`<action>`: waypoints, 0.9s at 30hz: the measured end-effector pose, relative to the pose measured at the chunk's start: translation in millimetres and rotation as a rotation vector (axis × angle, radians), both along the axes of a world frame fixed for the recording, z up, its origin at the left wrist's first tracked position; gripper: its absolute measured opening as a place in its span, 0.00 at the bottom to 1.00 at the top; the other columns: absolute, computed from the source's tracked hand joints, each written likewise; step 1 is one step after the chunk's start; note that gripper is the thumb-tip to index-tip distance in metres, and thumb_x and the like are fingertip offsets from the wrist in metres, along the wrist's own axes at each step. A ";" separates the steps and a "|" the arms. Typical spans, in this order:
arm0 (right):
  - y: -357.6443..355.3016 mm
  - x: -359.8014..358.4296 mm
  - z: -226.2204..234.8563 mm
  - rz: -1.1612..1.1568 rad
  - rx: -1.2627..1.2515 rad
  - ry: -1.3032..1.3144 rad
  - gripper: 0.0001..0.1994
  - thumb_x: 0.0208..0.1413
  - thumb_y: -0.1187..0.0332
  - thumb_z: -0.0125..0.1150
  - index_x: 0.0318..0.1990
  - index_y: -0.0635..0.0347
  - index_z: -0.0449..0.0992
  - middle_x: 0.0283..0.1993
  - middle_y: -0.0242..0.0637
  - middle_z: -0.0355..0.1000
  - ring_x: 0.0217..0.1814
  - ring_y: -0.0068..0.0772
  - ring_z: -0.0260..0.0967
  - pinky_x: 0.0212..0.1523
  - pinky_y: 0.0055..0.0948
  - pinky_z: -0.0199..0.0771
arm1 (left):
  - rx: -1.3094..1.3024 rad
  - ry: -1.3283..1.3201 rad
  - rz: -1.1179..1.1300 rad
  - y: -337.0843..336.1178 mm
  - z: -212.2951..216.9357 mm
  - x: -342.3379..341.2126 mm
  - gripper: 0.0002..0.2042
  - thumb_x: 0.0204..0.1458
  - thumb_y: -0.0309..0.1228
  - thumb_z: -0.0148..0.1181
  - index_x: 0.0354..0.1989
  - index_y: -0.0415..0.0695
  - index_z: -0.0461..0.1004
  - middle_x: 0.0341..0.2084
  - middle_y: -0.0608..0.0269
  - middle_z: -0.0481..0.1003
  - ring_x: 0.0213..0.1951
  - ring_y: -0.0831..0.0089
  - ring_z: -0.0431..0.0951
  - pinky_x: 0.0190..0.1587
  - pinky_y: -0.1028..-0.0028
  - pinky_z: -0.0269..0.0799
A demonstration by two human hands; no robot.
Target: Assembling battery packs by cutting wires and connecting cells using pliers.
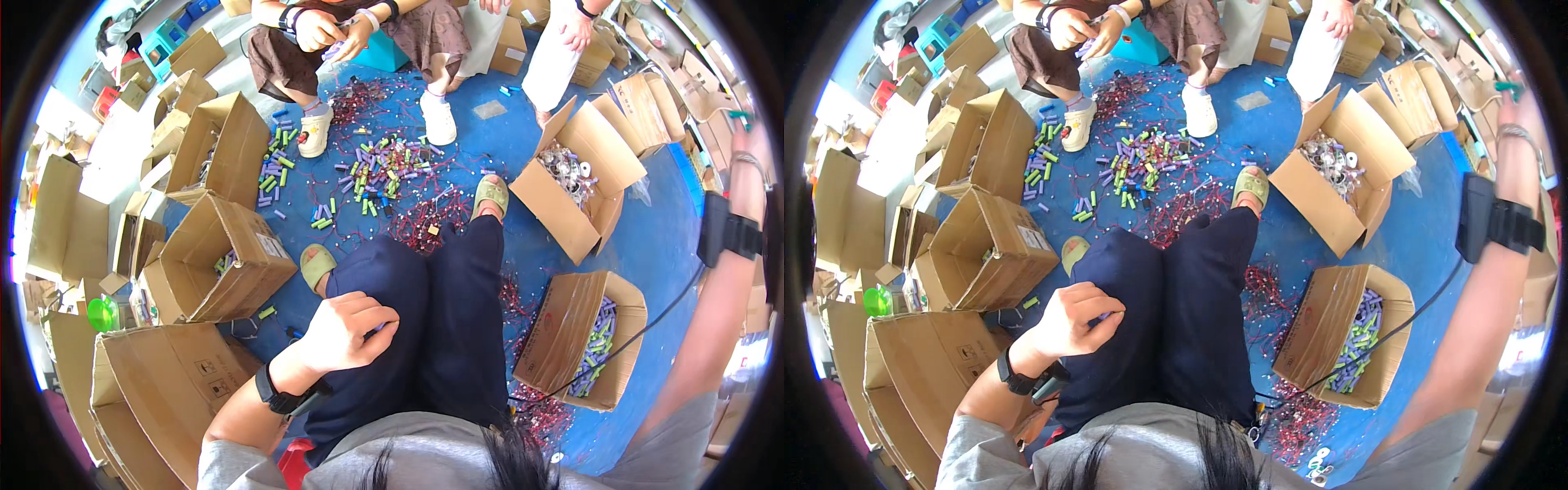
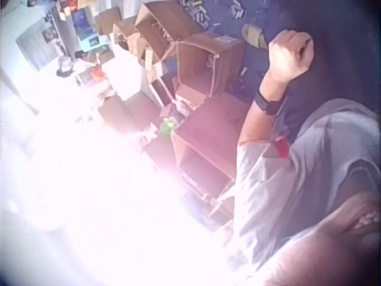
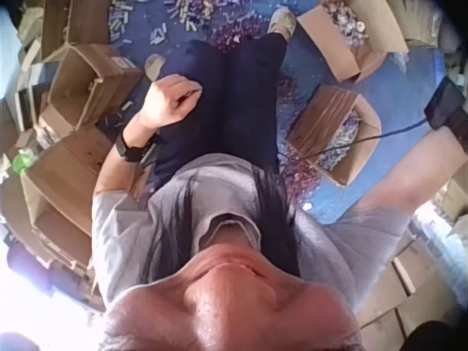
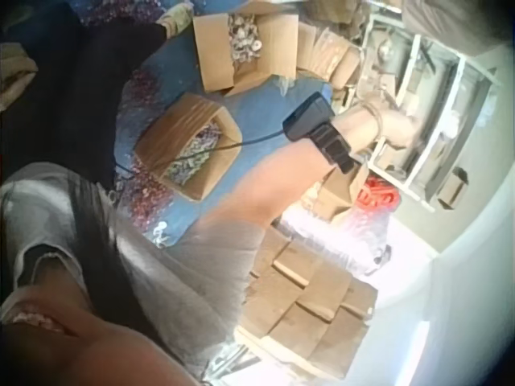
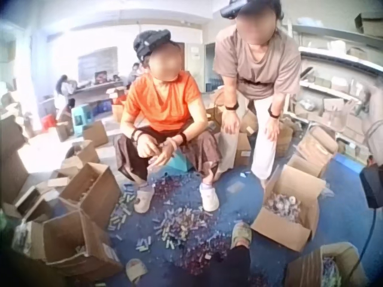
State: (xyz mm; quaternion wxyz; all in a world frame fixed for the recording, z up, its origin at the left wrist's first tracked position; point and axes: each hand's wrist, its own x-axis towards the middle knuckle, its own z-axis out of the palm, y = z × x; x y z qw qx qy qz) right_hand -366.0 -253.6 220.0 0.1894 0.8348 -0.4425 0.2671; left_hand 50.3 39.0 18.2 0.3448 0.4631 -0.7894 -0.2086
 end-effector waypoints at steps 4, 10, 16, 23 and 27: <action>32.9 35.2 -21.3 0.264 0.534 0.265 0.09 0.49 0.67 0.57 0.36 0.60 0.73 0.41 0.34 0.69 0.42 0.25 0.66 0.43 0.28 0.66 | -0.001 0.013 0.030 2.3 -5.7 0.3 0.05 0.37 0.22 0.61 0.24 0.41 0.75 0.18 0.60 0.73 0.20 0.65 0.72 0.24 0.71 0.68; 24.2 -8.9 38.4 0.184 0.700 -0.441 0.10 0.48 0.64 0.57 0.34 0.59 0.70 0.36 0.28 0.69 0.36 0.23 0.68 0.38 0.23 0.68 | -0.056 0.019 0.049 7.5 -11.2 -5.8 0.05 0.35 0.22 0.60 0.24 0.41 0.74 0.18 0.62 0.72 0.20 0.66 0.72 0.24 0.71 0.67; 65.0 48.6 -3.8 0.269 0.773 -0.132 0.11 0.50 0.66 0.58 0.38 0.61 0.71 0.37 0.28 0.70 0.37 0.23 0.68 0.41 0.22 0.65 | -0.178 -0.078 0.163 12.0 -24.4 -11.4 0.06 0.33 0.22 0.61 0.23 0.43 0.74 0.18 0.64 0.71 0.19 0.68 0.70 0.23 0.72 0.65; 26.7 15.3 45.9 0.274 0.486 -1.224 0.14 0.55 0.65 0.52 0.47 0.59 0.73 0.42 0.30 0.70 0.39 0.19 0.64 0.40 0.19 0.64 | -0.313 -0.039 0.133 13.2 -31.3 -13.5 0.10 0.32 0.21 0.62 0.26 0.43 0.72 0.18 0.65 0.71 0.19 0.69 0.69 0.23 0.74 0.65; 38.0 43.2 16.6 0.251 0.234 -1.072 0.14 0.55 0.65 0.53 0.46 0.60 0.72 0.45 0.32 0.68 0.44 0.21 0.63 0.45 0.19 0.62 | -0.250 -0.044 0.152 6.3 -31.1 -16.9 0.09 0.33 0.21 0.62 0.26 0.43 0.72 0.18 0.65 0.71 0.19 0.70 0.69 0.23 0.73 0.65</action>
